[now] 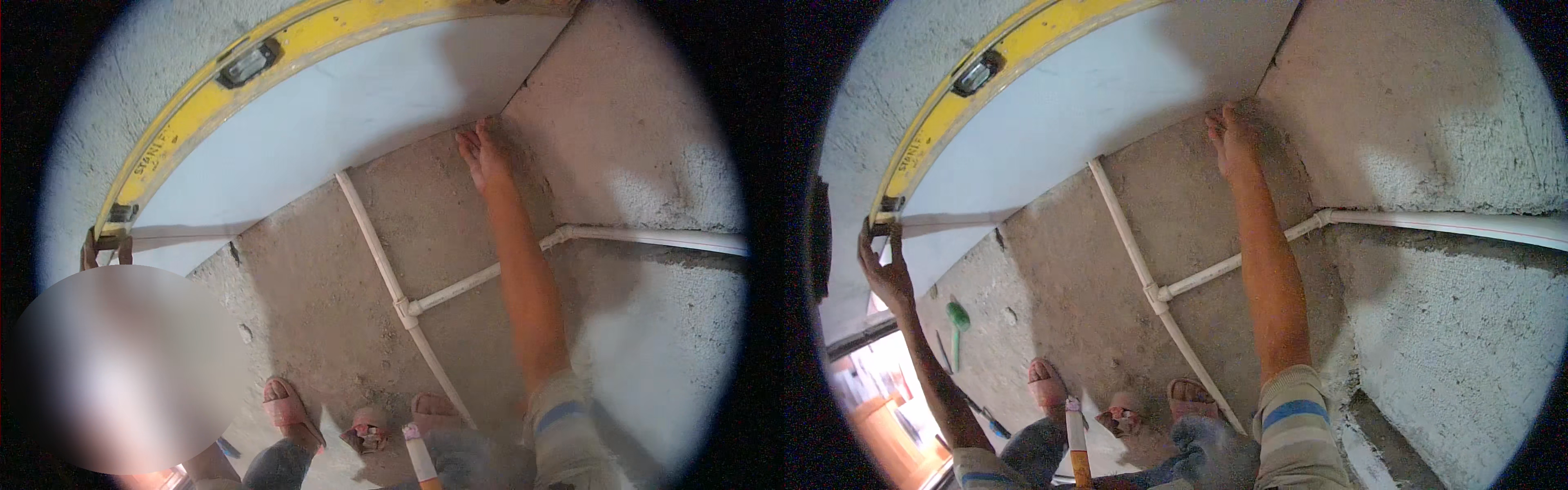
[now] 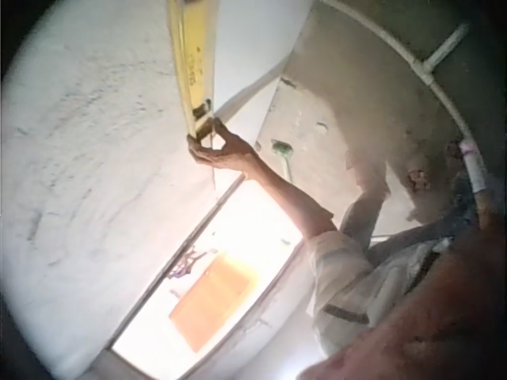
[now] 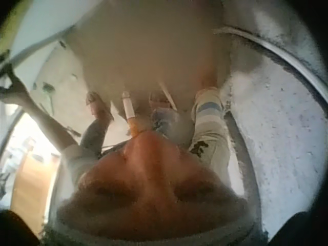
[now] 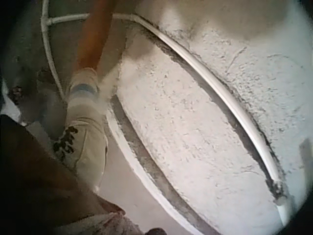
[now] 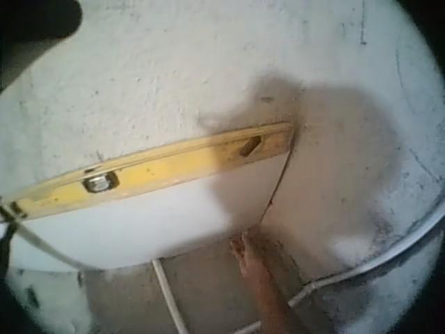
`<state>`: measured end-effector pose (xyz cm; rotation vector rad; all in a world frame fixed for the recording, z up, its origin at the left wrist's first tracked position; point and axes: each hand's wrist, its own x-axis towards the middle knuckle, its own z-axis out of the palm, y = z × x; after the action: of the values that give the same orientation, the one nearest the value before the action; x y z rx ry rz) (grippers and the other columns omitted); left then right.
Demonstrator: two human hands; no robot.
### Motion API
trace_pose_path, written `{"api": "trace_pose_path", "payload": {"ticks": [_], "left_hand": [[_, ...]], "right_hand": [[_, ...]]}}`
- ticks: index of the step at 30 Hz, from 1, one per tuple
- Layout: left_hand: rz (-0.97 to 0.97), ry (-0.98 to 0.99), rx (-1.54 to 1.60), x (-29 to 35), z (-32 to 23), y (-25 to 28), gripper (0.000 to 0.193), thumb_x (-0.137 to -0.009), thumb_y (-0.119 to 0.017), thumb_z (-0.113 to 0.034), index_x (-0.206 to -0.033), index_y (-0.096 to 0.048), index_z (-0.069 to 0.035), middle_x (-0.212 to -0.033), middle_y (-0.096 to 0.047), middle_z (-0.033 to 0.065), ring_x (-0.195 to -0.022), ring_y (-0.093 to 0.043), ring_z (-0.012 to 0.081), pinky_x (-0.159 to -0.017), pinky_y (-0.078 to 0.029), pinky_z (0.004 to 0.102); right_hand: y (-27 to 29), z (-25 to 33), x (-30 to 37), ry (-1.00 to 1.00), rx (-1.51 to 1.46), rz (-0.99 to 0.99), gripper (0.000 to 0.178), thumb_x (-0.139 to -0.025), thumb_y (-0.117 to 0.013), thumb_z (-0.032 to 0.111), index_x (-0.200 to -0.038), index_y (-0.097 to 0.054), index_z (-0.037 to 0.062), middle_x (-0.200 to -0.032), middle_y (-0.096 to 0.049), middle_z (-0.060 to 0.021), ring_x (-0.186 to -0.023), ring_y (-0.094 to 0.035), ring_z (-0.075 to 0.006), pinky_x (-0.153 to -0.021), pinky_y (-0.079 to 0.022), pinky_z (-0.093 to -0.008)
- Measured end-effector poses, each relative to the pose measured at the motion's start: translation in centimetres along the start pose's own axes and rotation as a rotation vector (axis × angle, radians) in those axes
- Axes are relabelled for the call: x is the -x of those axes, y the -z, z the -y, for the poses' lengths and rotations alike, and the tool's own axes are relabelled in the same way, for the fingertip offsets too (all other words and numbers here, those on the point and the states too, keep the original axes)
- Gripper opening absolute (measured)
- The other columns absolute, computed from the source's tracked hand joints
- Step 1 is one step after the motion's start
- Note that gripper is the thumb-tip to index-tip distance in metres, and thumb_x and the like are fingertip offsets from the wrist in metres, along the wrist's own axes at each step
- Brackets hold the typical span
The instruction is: The person installs wall tiles by tapping them into place with a mallet, checking their alignment with a spirit level, and placing spacers underneath the edge by hand.
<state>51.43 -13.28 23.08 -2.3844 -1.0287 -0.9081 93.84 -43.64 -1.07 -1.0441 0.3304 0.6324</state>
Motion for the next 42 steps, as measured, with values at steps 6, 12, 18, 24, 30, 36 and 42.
{"api": "trace_pose_path", "payload": {"ticks": [6, 12, 18, 24, 30, 36, 42], "left_hand": [[0.036, -0.046, 0.022, -0.2, 0.8, 0.2, 0.056, -0.081, -0.072, -0.032, -0.13, -0.05, -0.015, -0.129, -0.05, 0.0124, -0.12, -0.049, 0.0289, -0.096, -0.046, 0.0456], [0.091, 0.027, 0.097, -0.2, 0.9, 0.7, 0.057, -0.08, -0.074, -0.027, -0.13, -0.05, -0.017, -0.131, -0.049, 0.01, -0.123, -0.047, 0.0266, -0.097, -0.045, 0.0462], [0.058, 0.004, 0.077, -0.4, 0.9, 0.4, 0.055, -0.081, -0.073, -0.025, -0.13, -0.051, -0.016, -0.131, -0.05, 0.0091, -0.123, -0.047, 0.0268, -0.096, -0.046, 0.047], [0.011, -0.041, 0.126, -0.3, 1.2, 0.0, 0.057, -0.077, -0.075, -0.018, -0.129, -0.051, -0.014, -0.128, -0.053, 0.0096, -0.119, -0.05, 0.027, -0.09, -0.049, 0.0462], [0.077, 0.065, 0.064, -0.6, 0.8, 0.5, 0.058, -0.077, -0.076, -0.019, -0.13, -0.051, -0.013, -0.125, -0.053, 0.0113, -0.119, -0.05, 0.0283, -0.094, -0.046, 0.0439], [-0.054, -0.158, 0.0, -1.5, -3.7, 2.4, 0.062, -0.075, -0.077, -0.021, -0.13, -0.05, -0.013, -0.13, -0.047, 0.0131, -0.122, -0.045, 0.0294, -0.097, -0.044, 0.0438], [-0.098, -0.234, 0.162, -3.3, -11.1, 2.8, 0.07, -0.066, -0.084, -0.014, -0.128, -0.051, -0.009, -0.13, -0.045, 0.0142, -0.12, -0.044, 0.0296, -0.099, -0.039, 0.0405]], "right_hand": [[-0.5, 0.3, -2.3, -0.045, -0.064, -0.05, 0.038, -0.094, -0.053, 0.035, -0.118, -0.05, 0.0052, -0.107, -0.057, -0.0087, -0.101, -0.056, -0.0217, -0.088, -0.045, -0.0308], [-0.8, 0.4, -2.7, 0.007, -0.263, -0.102, 0.03, -0.096, -0.051, 0.024, -0.113, -0.048, -0.0003, -0.105, -0.053, -0.0137, -0.097, -0.055, -0.0281, -0.085, -0.052, -0.0377], [-0.8, 0.5, -3.5, -0.099, -0.246, -0.124, 0.029, -0.095, -0.052, 0.028, -0.106, -0.05, 0.0012, -0.098, -0.053, -0.012, -0.088, -0.054, -0.0252, -0.072, -0.048, -0.036], [-1.7, 0.5, -4.0, -0.125, -0.221, -0.158, 0.036, -0.093, -0.054, 0.04, -0.101, -0.05, 0.0057, -0.096, -0.053, -0.0086, -0.081, -0.05, -0.0212, -0.067, -0.043, -0.0338], [-1.8, 0.0, -3.5, -0.118, -0.207, -0.157, 0.028, -0.089, -0.059, 0.043, -0.096, -0.054, 0.0166, -0.079, -0.046, -0.0004, -0.072, -0.046, -0.0138, -0.06, -0.036, -0.0282], [-2.1, 0.0, -3.1, -0.113, -0.129, -0.188, 0.034, -0.088, -0.058, 0.047, -0.104, -0.056, 0.0167, -0.084, -0.047, -0.0005, -0.077, -0.046, -0.014, -0.065, -0.036, -0.0281], [-1.4, 0.2, -2.1, 0.043, 0.089, -0.131, 0.031, -0.092, -0.055, 0.04, -0.105, -0.055, 0.0117, -0.095, -0.055, -0.0039, -0.085, -0.051, -0.0188, -0.073, -0.043, -0.0372]]}}
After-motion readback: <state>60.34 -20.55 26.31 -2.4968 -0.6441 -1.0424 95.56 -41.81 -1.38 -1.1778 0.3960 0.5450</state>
